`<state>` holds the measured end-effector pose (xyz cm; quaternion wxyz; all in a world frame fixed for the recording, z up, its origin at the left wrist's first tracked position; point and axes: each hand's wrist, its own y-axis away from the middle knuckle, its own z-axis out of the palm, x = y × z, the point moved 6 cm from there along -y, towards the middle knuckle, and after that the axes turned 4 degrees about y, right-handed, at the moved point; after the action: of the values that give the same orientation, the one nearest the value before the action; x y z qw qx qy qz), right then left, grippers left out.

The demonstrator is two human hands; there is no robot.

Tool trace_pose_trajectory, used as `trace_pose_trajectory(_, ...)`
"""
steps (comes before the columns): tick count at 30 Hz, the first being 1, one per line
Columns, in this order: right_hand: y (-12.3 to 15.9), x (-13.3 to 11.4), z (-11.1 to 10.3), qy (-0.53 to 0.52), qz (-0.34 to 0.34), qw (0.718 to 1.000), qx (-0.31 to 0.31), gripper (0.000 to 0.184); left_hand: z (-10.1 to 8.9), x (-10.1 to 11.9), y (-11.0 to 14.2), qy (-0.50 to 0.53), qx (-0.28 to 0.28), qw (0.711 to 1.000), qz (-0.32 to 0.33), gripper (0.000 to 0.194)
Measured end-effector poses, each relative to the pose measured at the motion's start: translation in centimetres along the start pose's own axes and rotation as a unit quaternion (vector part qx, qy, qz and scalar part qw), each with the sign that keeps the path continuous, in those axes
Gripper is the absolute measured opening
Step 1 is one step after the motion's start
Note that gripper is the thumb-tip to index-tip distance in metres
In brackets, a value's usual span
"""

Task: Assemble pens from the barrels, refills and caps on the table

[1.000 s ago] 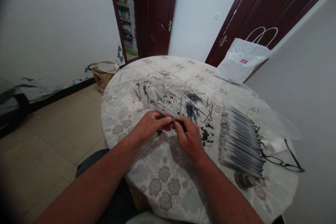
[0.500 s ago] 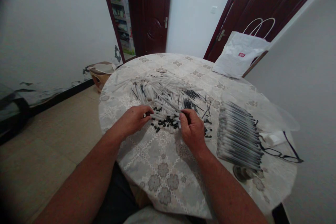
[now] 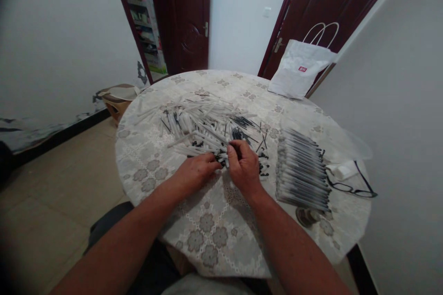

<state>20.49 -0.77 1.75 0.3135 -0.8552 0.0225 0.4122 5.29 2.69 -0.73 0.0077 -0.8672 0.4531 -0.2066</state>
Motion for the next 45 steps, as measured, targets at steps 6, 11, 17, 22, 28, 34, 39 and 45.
trace_pose_trajectory(6, 0.0, 0.1, 0.0, -0.002, 0.0, 1.0, -0.001, 0.02, 1.1, 0.3, -0.5, -0.074, -0.014, 0.997, 0.025, 0.018)
trace_pose_trajectory(11, 0.0, 0.0, -0.1, -0.011, 0.005, 1.0, 0.002, 0.021, 0.6, 0.2, -0.4, -0.01, 0.03, 0.999, 0.026, 0.016)
trace_pose_trajectory(17, 0.3, -0.1, -0.1, -0.039, 0.014, 0.999, 0.003, 0.02, -3.0, -3.6, -0.3, 0.385, 0.223, 0.888, -0.113, 0.02)
trace_pose_trajectory(22, 1.0, -0.5, 0.8, -0.029, -0.004, 0.999, -0.043, 0.019, -4.6, -7.5, 0.8, 0.695, 0.362, 0.594, -0.182, 0.03)
trace_pose_trajectory(28, 1.2, -1.2, 1.1, 0.008, -0.031, 0.997, -0.066, 0.02, -4.4, -8.3, 1.6, 0.741, 0.387, 0.512, -0.199, 0.03)
trace_pose_trajectory(34, 1.1, -1.1, 1.3, 0.035, -0.036, 0.996, -0.067, 0.02, -3.9, -8.0, 1.4, 0.739, 0.387, 0.513, -0.202, 0.031)
trace_pose_trajectory(39, 1.1, -1.2, 1.2, 0.046, -0.046, 0.996, -0.063, 0.019, -3.7, -7.9, 1.3, 0.733, 0.389, 0.52, -0.201, 0.031)
trace_pose_trajectory(45, 1.1, -2.0, 1.0, 0.084, -0.116, 0.989, -0.049, 0.015, -3.4, -7.9, 1.3, 0.72, 0.384, 0.541, -0.207, 0.032)
